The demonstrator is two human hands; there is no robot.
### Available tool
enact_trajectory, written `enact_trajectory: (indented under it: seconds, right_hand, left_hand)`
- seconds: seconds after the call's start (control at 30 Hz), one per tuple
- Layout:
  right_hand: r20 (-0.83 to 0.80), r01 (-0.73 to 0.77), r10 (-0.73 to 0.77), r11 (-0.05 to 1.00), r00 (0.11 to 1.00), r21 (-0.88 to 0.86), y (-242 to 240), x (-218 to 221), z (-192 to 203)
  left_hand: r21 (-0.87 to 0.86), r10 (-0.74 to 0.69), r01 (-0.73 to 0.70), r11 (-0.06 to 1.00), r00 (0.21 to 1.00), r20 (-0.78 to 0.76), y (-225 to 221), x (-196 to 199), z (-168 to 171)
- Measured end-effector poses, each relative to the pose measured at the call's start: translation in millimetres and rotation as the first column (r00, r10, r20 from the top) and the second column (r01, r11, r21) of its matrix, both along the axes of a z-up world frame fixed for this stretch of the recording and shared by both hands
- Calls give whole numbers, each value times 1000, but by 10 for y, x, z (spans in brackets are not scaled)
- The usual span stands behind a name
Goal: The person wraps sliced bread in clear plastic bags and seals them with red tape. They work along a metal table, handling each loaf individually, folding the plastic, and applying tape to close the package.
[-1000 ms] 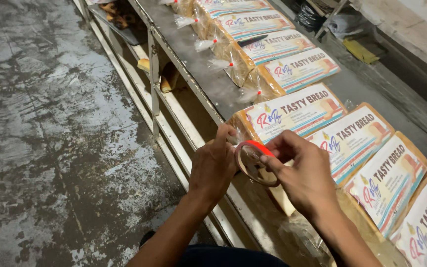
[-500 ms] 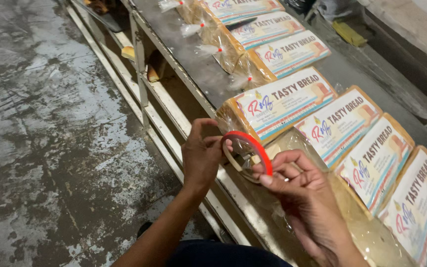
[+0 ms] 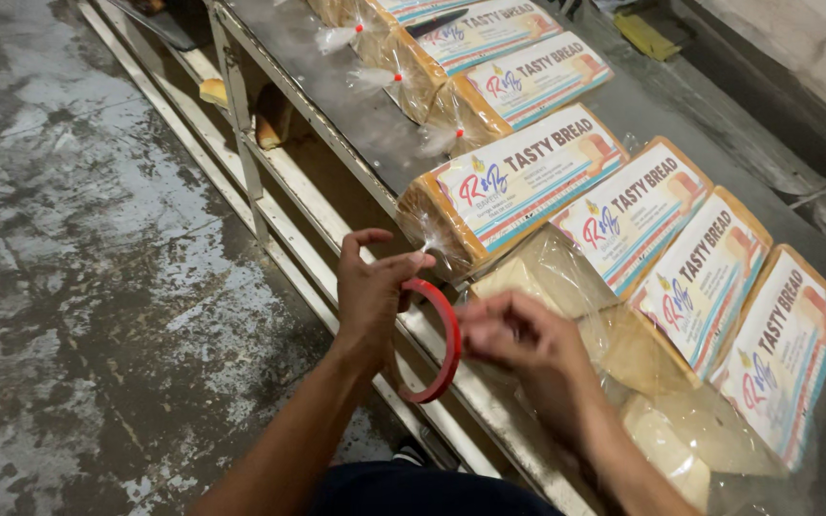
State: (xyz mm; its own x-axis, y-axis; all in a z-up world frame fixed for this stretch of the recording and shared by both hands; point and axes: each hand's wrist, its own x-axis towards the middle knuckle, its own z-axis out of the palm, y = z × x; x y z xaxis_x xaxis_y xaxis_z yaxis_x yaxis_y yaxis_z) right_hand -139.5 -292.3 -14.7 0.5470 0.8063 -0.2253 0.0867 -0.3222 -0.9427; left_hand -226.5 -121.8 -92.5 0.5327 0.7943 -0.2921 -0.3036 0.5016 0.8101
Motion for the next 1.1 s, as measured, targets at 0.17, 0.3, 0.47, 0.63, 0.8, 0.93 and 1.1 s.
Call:
enact_trajectory:
  seconds: [0.17, 0.3, 0.47, 0.63, 0.8, 0.93, 1.1]
  right_hand:
    - [50, -268, 271, 962, 961, -61, 492, 250, 183]
    - [22, -412, 416, 907, 909, -85, 654, 253, 221]
    - [227, -392, 429, 900, 875, -190, 548, 209, 353]
    - [194, -306, 342, 932, 919, -192, 344, 85, 481]
    - [133, -186, 198, 978, 971, -96, 163, -91, 539]
    - [191, -136, 138, 990, 972, -26, 31, -143, 568]
    - [279, -180, 172, 984, 945, 4, -125, -153, 519]
  left_hand:
    - [110, -16, 5, 994, 995, 102, 40, -9, -22]
    - [120, -17, 17, 993, 1000, -8, 55, 2, 9]
    - [95, -46, 55, 994, 995, -89, 66, -3, 54]
    - [40, -51, 53, 998, 998, -30, 65, 9, 5]
    - [-152, 1, 15, 988, 995, 102, 38, 102, -59]
    - [-286, 13, -5, 958, 1000, 26, 68, 187, -27]
    - [-328, -11, -15, 945, 997, -79, 85, 211, 23]
